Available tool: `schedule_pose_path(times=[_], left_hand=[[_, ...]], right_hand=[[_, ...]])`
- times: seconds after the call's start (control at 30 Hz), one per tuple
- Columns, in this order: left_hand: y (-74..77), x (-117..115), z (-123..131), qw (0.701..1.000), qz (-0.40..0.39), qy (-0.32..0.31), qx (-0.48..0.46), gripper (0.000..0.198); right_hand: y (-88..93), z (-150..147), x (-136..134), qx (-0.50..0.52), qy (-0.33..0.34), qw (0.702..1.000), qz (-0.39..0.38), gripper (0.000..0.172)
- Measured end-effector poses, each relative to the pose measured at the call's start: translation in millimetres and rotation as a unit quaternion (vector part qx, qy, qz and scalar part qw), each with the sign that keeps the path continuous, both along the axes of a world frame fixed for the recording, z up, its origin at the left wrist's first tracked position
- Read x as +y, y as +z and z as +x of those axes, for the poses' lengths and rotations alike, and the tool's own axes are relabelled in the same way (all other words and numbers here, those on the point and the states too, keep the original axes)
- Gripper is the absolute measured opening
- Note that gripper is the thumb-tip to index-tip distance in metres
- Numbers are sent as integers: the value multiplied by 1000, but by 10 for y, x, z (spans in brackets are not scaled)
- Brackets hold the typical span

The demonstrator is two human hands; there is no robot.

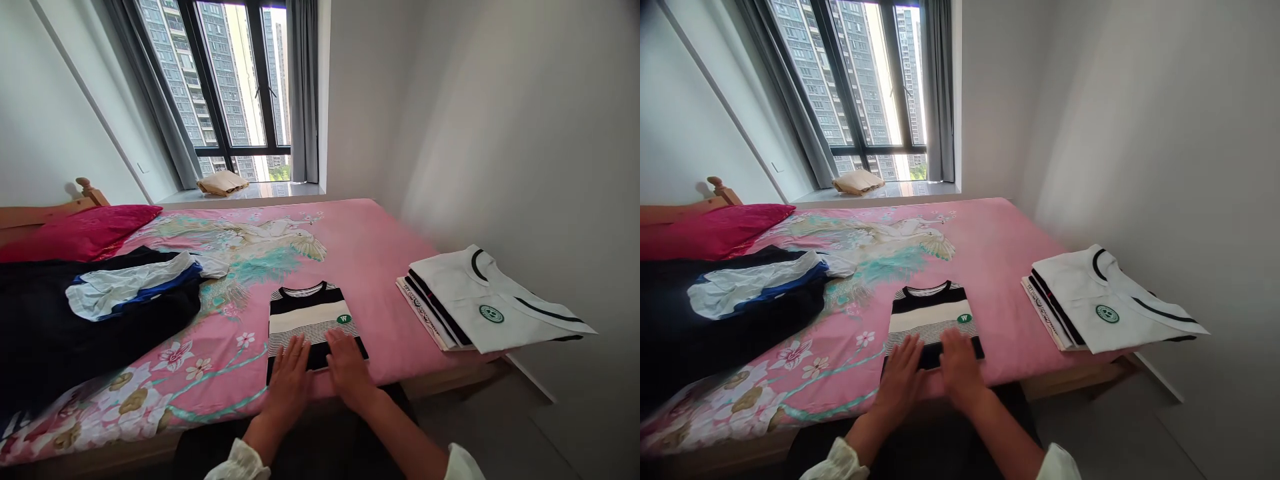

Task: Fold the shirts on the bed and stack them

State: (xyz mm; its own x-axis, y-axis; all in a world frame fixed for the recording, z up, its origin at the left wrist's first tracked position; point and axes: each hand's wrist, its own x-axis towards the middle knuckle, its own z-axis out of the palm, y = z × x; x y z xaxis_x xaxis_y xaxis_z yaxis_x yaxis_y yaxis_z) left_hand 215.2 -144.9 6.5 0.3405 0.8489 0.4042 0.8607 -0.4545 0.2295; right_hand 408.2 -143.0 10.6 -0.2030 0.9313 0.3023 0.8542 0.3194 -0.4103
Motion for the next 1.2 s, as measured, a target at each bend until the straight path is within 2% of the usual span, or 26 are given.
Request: schedule_pose_path(times=[0.07, 0.13, 0.2, 0.27, 0.4, 0.53, 0.67, 0.73, 0.83, 0.9, 0.97, 1.1, 1.2], left_hand=[[-109, 5, 178, 996, -24, -22, 85, 56], [-202, 2, 250, 990, -64, -11, 121, 60], [-224, -3, 232, 985, -103, -19, 138, 63], [-172, -5, 166, 981, -134, -25, 141, 66], [-51, -19, -9, 977, -175, 14, 121, 70], [-9, 2, -101, 971, -213, 30, 105, 72], [98, 172, 78, 983, -163, 41, 72, 54], [117, 260, 205, 988, -139, 29, 68, 52], [75, 327, 311, 981, -168, 57, 76, 54], [65, 363, 323, 972, -205, 82, 81, 57], [106, 444, 319, 966, -227, 90, 79, 54], [196, 726, 311, 979, -179, 65, 76, 52], [115, 886, 273, 972, -189, 107, 92, 62]], right_hand=[[-97, -174, -31, -53, 46, 997, -34, 51], [-221, -219, -61, -87, 64, 991, -78, 56], [-318, -165, -86, -107, 61, 987, -105, 61], [-353, -68, -101, -115, 31, 986, -120, 67], [-256, 145, -129, -111, -37, 979, -169, 73], [-69, 285, -137, -90, -38, 970, -222, 68], [45, 176, -4, -56, -54, 984, -163, 59], [26, 75, 78, -48, -26, 990, -130, 57], [-61, -3, 144, -42, 41, 989, -133, 57], [-86, 5, 182, -32, 49, 988, -141, 55], [-46, 34, 267, -19, 23, 992, -126, 51], [109, 90, 591, -21, 19, 996, -80, 52], [93, 129, 795, -43, 11, 989, -137, 58]])
